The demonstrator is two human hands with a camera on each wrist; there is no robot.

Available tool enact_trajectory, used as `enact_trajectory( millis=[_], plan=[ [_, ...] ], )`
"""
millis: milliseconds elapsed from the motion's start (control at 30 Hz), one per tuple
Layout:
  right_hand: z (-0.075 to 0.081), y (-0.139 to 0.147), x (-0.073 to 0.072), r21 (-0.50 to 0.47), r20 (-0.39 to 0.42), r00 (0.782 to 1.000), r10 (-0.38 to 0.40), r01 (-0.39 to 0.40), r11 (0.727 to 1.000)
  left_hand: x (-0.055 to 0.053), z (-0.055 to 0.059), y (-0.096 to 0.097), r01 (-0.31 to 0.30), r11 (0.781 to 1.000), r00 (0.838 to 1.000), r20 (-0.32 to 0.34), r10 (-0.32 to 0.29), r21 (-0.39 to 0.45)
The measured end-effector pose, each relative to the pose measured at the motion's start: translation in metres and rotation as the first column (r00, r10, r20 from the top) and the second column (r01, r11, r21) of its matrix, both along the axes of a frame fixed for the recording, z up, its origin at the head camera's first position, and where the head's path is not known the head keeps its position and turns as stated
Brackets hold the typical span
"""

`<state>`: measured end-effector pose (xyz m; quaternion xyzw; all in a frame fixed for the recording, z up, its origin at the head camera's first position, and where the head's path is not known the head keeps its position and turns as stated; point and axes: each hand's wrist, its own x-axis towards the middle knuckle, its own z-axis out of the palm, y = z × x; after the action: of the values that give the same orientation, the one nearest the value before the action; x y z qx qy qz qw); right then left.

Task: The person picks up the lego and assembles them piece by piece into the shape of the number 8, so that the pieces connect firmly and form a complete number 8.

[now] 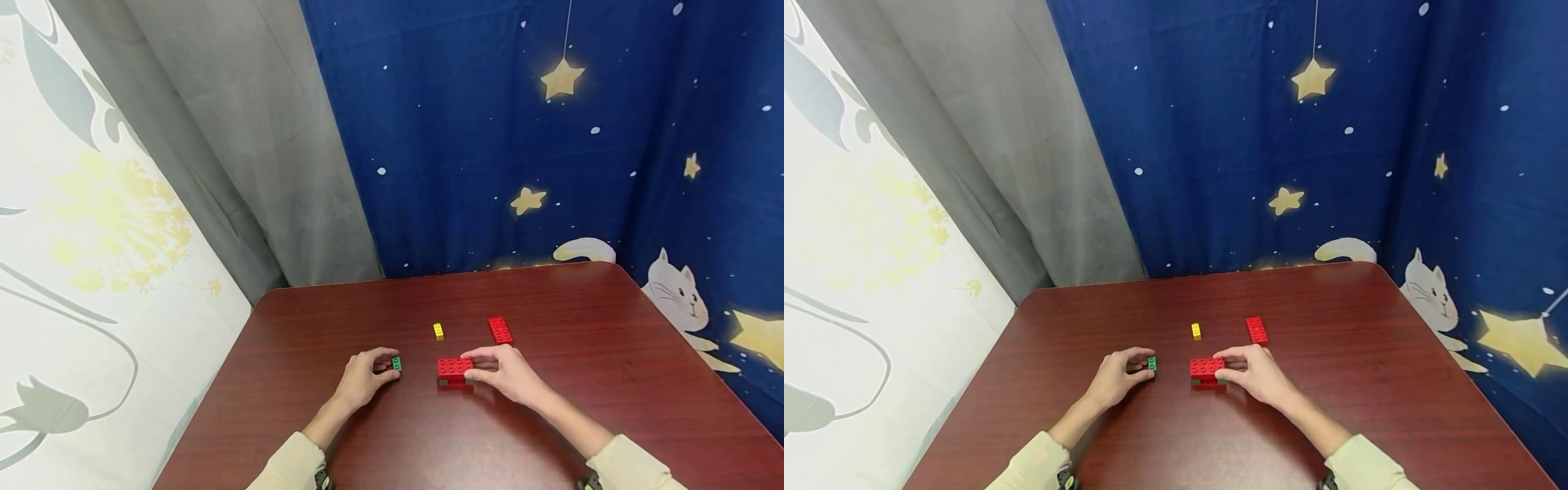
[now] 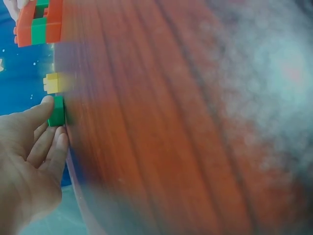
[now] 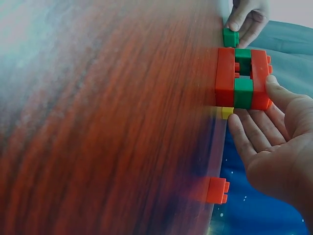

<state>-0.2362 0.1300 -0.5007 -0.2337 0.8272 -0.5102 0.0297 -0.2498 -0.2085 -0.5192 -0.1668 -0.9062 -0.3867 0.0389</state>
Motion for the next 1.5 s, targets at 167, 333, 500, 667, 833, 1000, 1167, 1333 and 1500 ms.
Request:
enact_trajectory(
  millis=[167,333,500,667,833,1000,1167,1333,1500],
  plan=[
    [0.000,0.000,0.000,-0.006,-0.005,1.000,0.008,-0.008,1.000,0.000,0.003,0.001,0.002,1.000,1.000,0.006,-0.002,0.014],
    [0.001,0.000,-0.001,-0.015,0.003,1.000,0.013,-0.013,1.000,0.000,0.007,0.003,0.022,0.998,0.999,0.021,-0.023,0.055],
    [0.001,0.000,0.000,-0.018,0.011,1.000,0.018,-0.018,1.000,-0.001,0.008,0.005,0.055,0.994,0.997,0.044,-0.059,0.099],
    [0.001,0.000,0.000,-0.012,0.013,1.000,0.014,-0.014,1.000,-0.002,0.011,0.010,0.072,0.991,0.996,0.043,-0.078,0.110],
    [0.001,0.000,0.001,-0.014,0.009,1.000,0.014,-0.014,1.000,-0.002,0.016,0.018,0.079,0.989,0.996,0.039,-0.085,0.121],
    [0.000,0.000,0.000,-0.013,0.009,1.000,0.012,-0.012,1.000,0.000,0.021,0.028,0.098,0.981,0.993,0.049,-0.108,0.168],
    [0.000,0.000,0.000,-0.011,0.009,1.000,0.016,-0.016,1.000,0.002,0.027,0.039,0.124,0.968,0.988,0.061,-0.141,0.220],
    [0.000,0.000,-0.001,-0.015,0.007,1.000,0.018,-0.018,1.000,0.004,0.032,0.049,0.160,0.954,0.981,0.068,-0.183,0.255],
    [0.000,0.000,-0.001,-0.022,0.010,1.000,0.017,-0.017,1.000,0.007,0.033,0.057,0.186,0.932,0.973,0.075,-0.219,0.311]
  ],
)
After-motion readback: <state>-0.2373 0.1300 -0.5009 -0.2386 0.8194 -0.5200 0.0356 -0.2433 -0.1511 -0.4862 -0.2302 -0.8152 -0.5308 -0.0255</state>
